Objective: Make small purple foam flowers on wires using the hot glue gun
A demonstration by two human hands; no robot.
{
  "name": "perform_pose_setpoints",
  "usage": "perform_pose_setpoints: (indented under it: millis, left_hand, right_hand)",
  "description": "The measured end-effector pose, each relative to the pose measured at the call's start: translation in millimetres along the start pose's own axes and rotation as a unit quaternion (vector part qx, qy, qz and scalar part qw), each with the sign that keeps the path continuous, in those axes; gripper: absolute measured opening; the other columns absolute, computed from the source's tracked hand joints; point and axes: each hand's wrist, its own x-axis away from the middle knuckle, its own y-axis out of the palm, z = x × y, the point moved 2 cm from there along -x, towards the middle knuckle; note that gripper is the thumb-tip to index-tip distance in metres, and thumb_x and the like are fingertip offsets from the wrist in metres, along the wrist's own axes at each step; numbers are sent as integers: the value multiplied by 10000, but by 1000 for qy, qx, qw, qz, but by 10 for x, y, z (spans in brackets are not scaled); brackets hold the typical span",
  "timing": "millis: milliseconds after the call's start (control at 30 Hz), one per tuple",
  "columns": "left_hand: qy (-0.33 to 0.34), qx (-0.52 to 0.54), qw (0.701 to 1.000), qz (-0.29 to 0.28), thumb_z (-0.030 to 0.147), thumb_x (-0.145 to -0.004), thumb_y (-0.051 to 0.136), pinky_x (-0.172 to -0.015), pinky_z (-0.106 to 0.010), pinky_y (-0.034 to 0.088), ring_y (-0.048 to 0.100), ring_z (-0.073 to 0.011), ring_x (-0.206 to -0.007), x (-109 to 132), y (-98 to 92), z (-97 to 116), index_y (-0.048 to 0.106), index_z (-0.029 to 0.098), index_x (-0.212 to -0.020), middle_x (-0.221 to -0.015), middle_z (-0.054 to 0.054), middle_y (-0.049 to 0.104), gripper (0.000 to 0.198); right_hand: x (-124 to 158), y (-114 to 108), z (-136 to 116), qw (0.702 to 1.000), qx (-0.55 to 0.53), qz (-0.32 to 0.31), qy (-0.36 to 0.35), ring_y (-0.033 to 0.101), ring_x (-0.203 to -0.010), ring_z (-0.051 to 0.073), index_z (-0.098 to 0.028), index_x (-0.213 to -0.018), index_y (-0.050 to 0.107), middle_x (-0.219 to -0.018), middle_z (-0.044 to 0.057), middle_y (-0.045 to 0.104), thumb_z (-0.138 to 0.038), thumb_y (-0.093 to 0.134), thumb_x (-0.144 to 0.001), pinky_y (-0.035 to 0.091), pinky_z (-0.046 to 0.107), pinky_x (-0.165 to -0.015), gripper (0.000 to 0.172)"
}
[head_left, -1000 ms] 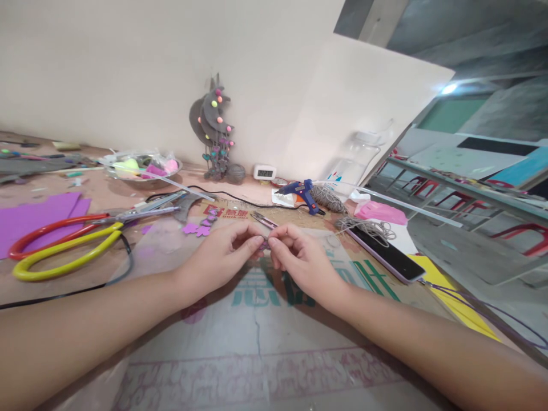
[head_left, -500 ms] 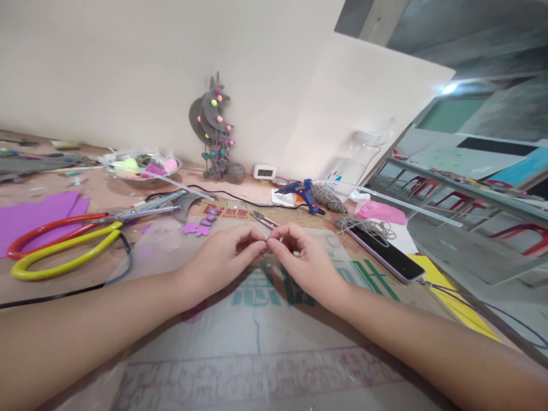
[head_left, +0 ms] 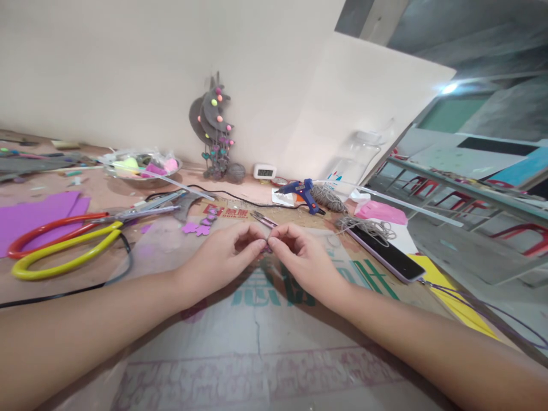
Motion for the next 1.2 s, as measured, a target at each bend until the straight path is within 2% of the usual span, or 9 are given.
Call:
perform_pose_setpoints:
  millis: [233,433,533,667,767,867,967,1067,1200]
  left_hand:
    - [-6,18,1000,11,293,-875,448,-645,-252,468,580,-134,-694,0,-2,-16,555,180,-834,-747,-4,599,161]
    - [-8,9,1000,18,275,-874,452,-645,-254,467,568,-136,-702,1,-6,-27,549,172,-848,-759,-14,599,143]
    - [-12,18,1000,22,283,-876,452,-660,-260,473,573,-138,-710,-3,-8,-33,551,171,-863,-771,-17,604,151]
    - [-20,32,999,20,298,-881,446,-668,-270,480,584,-144,-713,-3,-11,-37,560,171,-886,-774,-21,609,171]
    - [-23,27,999,21,293,-878,447,-668,-273,481,586,-146,-715,5,-12,-38,561,174,-891,-770,-20,607,166]
    - [-26,29,999,22,289,-875,449,-672,-271,481,586,-144,-718,6,-7,-43,557,174,-904,-778,-19,607,161]
    - [-25,38,999,24,289,-872,446,-663,-266,481,583,-141,-708,-6,-1,-49,555,174,-899,-768,-15,601,160]
    - [-22,41,999,25,292,-872,441,-658,-261,479,578,-142,-711,-16,-2,-50,553,176,-876,-765,-14,593,162]
    - [-27,18,999,13,289,-878,427,-647,-263,465,580,-142,-678,-16,-8,-43,543,180,-864,-722,-6,597,161]
  right_hand:
    - [-3,-38,-60,998,-53,-2,18,413,-520,90,-183,-826,548,-602,-42,452,-403,475,-870,358,230,-516,235]
    - [-36,-23,16,991,-129,8,30,385,-511,73,-201,-994,490,-739,-34,508,-386,501,-862,327,222,-487,227]
    - [-65,-53,49,990,-134,23,26,389,-514,75,-216,-984,478,-745,-39,509,-389,499,-860,328,222,-487,214]
    - [-86,-118,55,993,-67,94,24,367,-504,75,-203,-764,441,-628,-63,444,-372,569,-815,319,222,-501,218]
    - [-80,-120,30,996,-23,86,22,387,-519,84,-190,-730,475,-609,-50,457,-331,559,-817,332,224,-511,185]
    - [-87,-146,-7,998,15,63,0,441,-550,94,-183,-781,542,-672,-22,534,-272,515,-836,369,228,-533,109]
    - [-153,-256,3,992,101,49,-54,523,-643,120,-186,-844,582,-754,6,600,-200,490,-834,426,254,-616,94]
    - [-269,-391,110,965,223,45,-128,573,-794,171,-182,-940,611,-891,55,640,-189,497,-836,453,326,-754,154]
    - [-385,-439,298,941,299,19,-156,541,-1069,227,-185,-1166,563,-1160,108,598,-290,496,-876,402,411,-941,316]
